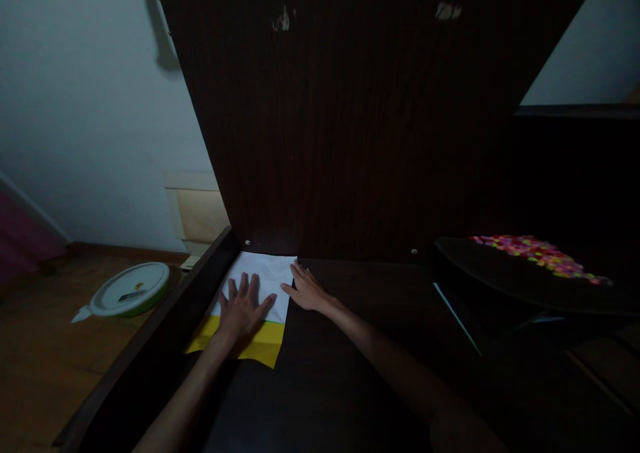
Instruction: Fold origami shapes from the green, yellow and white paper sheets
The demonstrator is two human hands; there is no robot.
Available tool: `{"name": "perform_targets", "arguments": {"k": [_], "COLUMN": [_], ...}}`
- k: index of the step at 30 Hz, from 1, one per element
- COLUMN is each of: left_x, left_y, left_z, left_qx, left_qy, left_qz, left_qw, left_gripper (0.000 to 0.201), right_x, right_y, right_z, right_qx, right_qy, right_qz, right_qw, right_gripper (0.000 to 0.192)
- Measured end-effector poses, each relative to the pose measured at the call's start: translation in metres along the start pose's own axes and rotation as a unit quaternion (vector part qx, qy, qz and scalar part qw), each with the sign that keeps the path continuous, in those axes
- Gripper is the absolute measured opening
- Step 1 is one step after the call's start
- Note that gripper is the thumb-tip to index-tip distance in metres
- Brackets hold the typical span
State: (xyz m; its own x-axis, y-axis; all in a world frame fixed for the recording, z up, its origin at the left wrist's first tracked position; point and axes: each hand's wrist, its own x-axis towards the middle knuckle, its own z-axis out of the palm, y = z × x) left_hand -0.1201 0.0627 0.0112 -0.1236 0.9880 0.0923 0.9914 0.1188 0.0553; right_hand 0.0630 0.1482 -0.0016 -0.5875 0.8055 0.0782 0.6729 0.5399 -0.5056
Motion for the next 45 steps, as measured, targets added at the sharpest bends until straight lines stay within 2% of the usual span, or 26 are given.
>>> {"name": "perform_targets", "arguments": {"k": [9,14,20,28,35,41,45], "left_x": [-0.004,-0.003,-0.004,-0.005,-0.004,-0.003,-0.003], "left_y": [0.003,0.001,0.003,0.004,0.004,0.003,0.004], "left_z": [0.009,0.015,0.013,0.011,0.012,0.012,0.011], "left_qx": [0.015,0.013,0.011,0.011,0.016,0.02,0.022], "left_qy": [-0.013,0.009,0.021,0.027,0.004,-0.013,-0.012], "left_qz": [-0.026,-0.027,-0.028,-0.031,-0.035,-0.036,-0.042], "left_qw": [0.999,1.0,0.999,0.999,0.999,0.999,0.999], "left_gripper": [0.075,0.073,0.074,0.076,0.079,0.068,0.061], "right_x": [0.0,0.006,0.018,0.024,0.016,0.023,0.03], "right_y": [0.003,-0.001,-0.009,-0.009,-0.017,-0.028,-0.029], "right_z": [0.004,0.005,0.008,0.008,0.006,0.015,0.019], "right_qx": [0.01,0.014,0.032,0.032,-0.019,-0.049,-0.062], "right_qy": [0.017,0.036,0.044,0.044,0.052,0.007,-0.02], "right_qz": [0.003,0.009,0.02,0.027,-0.02,-0.094,-0.113], "right_qw": [1.0,0.999,0.998,0.998,0.998,0.994,0.991], "right_gripper": [0.064,0.068,0.072,0.067,0.061,0.053,0.053]}}
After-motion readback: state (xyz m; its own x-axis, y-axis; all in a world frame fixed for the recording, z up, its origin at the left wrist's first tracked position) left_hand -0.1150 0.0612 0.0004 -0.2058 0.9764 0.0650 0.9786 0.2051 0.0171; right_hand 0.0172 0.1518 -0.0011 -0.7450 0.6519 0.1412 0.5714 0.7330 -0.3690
